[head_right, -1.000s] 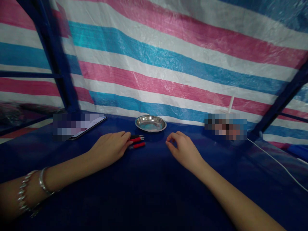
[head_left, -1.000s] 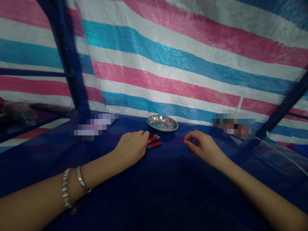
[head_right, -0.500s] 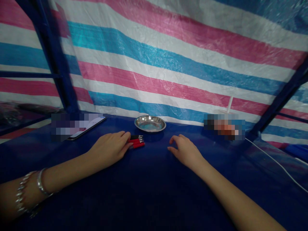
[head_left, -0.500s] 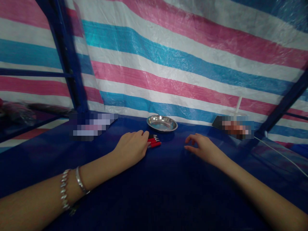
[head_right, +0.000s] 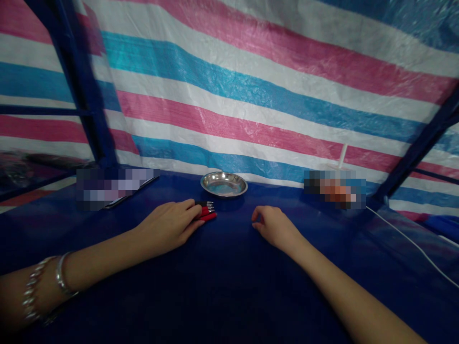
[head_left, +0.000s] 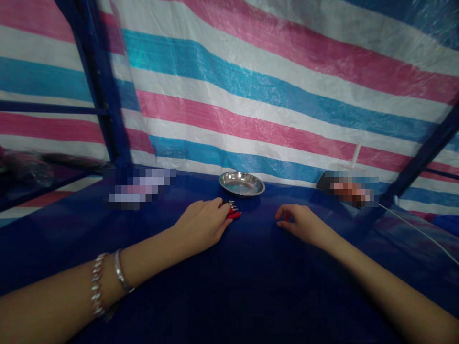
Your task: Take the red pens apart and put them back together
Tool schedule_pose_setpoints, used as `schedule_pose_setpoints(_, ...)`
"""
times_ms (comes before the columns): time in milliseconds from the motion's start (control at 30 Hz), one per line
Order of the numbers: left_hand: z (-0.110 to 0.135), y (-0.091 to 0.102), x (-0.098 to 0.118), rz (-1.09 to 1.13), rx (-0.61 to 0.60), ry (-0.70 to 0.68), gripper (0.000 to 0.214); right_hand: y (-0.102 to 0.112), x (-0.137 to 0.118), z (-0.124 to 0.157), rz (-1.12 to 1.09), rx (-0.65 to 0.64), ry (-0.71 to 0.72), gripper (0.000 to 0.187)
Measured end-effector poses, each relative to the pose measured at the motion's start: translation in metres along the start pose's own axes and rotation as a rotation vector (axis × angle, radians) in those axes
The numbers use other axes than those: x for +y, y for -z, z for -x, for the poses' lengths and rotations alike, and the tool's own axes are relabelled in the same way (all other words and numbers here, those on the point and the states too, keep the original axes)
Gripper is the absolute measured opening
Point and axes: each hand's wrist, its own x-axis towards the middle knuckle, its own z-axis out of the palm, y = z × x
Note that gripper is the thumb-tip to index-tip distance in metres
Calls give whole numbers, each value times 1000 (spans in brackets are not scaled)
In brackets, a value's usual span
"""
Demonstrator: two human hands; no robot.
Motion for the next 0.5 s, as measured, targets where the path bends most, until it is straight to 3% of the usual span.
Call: schedule_pose_setpoints(500, 1, 2, 2, 33, 6, -2, 24, -1, 2, 0, -4, 63, -24, 14)
